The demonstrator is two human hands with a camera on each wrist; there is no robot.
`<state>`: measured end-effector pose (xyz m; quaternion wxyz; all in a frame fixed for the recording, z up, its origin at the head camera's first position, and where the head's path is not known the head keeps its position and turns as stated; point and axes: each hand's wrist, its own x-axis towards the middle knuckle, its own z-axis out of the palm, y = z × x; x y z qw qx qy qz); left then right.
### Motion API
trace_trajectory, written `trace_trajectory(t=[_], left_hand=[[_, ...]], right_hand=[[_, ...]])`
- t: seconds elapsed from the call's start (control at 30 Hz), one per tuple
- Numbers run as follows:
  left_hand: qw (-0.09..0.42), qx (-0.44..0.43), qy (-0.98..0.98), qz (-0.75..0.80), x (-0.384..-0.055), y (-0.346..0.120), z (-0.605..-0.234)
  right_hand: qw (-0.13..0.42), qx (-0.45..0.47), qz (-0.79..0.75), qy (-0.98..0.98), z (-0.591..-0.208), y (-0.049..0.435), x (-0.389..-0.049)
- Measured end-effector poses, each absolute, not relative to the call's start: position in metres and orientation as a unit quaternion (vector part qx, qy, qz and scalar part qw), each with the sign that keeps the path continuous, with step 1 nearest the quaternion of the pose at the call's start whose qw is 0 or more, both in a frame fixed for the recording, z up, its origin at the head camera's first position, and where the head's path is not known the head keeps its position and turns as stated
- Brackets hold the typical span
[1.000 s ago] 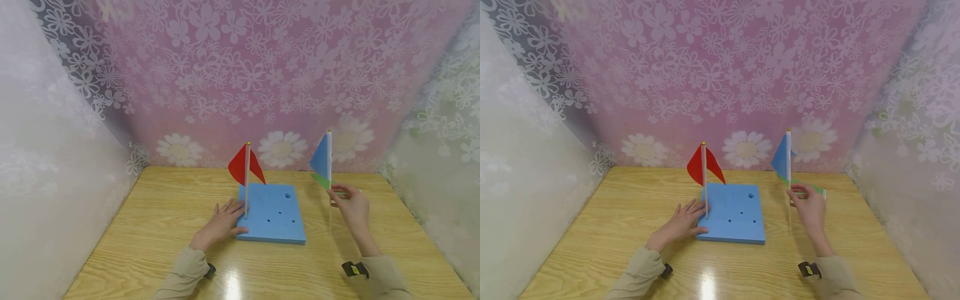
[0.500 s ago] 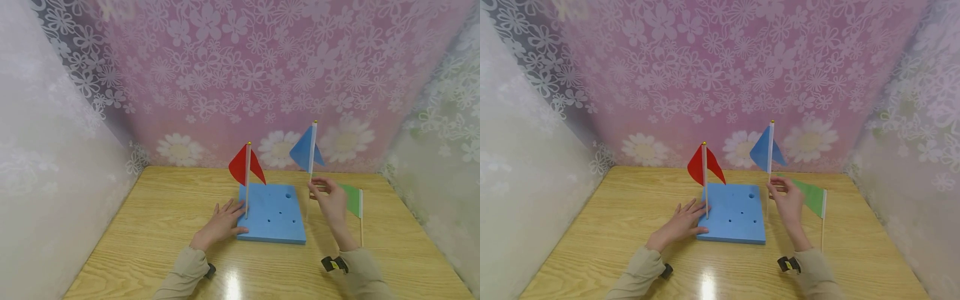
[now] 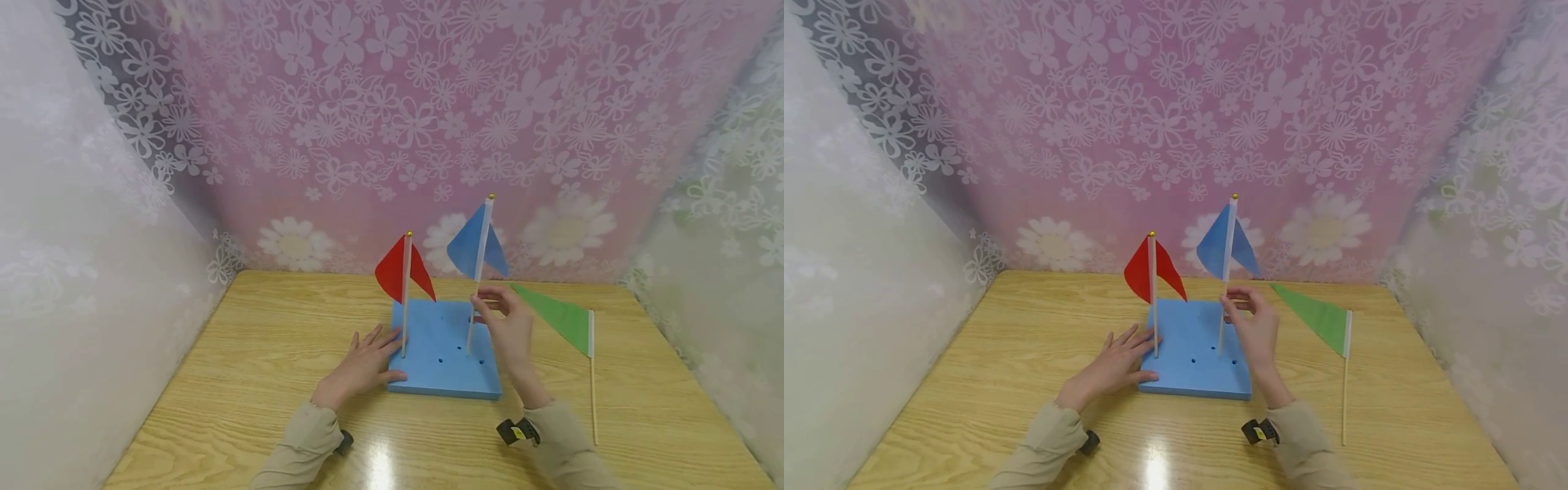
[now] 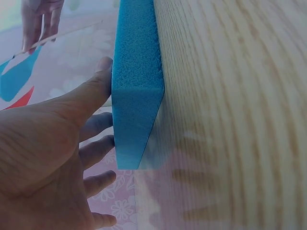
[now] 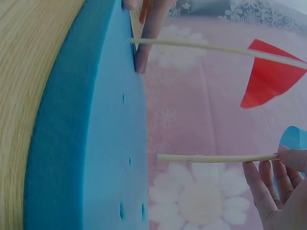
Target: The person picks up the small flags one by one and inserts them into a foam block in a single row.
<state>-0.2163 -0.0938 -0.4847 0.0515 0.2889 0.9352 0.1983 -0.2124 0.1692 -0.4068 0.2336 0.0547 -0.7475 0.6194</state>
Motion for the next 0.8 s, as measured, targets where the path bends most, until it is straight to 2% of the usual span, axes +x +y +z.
trace_trajectory(t=[0.27,0.8], left_hand=[[0.054,0.288,0.936,0.194,-0.216,-0.093,-0.484],[0.053,0.283,0.939,0.188,-0.217,-0.093,-0.484]], right_hand=[[0.225,0.093,0.614,-0.751,-0.412,0.148,-0.211],[0.230,0.102,0.624,-0.740,-0.422,0.133,-0.206]])
